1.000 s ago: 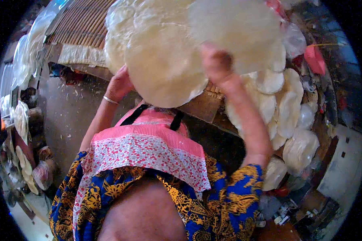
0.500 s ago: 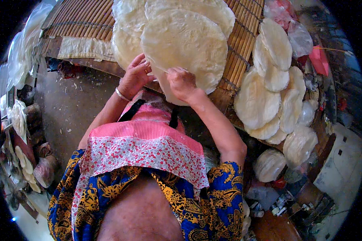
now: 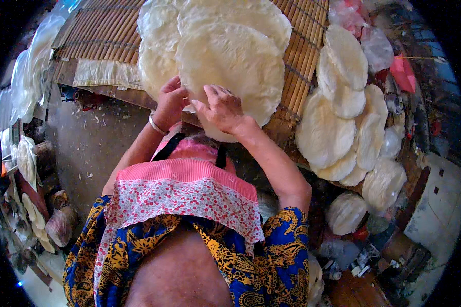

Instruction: The person sorts and stacks thin circular dough wrappers by hand on a bamboo mat, places them into plastic bags, and weighs stacks on an electronic scale.

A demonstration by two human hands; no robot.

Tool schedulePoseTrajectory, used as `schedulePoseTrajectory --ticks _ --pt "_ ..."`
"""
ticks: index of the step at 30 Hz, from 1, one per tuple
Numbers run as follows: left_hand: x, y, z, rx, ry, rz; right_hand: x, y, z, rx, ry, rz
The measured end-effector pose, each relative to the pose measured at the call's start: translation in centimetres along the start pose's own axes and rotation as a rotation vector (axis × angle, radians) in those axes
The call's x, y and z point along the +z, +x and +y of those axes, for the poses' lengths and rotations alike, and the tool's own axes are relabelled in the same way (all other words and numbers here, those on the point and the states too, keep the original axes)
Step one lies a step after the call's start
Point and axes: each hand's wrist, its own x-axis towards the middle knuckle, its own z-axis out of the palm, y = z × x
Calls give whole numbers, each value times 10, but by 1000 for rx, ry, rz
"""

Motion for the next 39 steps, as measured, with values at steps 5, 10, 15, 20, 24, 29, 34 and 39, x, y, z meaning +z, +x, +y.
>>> schedulePoseTrajectory --ticks 5,10,15,20,24,29,34,39 --pt "-5 9 -7 100 156 68 4 23 -23 160 -133 -172" --pt "9 0 5 145 338 163 13 30 -21 179 -142 -145" --pt "-6 2 7 174 276 142 31 35 21 37 -162 -53" --pt "-71 25 -12 156 291 244 -17 34 94 409 552 136" --pt "-70 21 1 34 213 272 -85 30 129 451 548 76" --pt "-56 27 8 -39 311 310 -79 33 116 348 243 74" --pt "-95 40 -4 -1 421 386 -103 7 183 633 528 325" --pt "-123 54 -10 3 468 440 -227 -24 221 670 561 444"
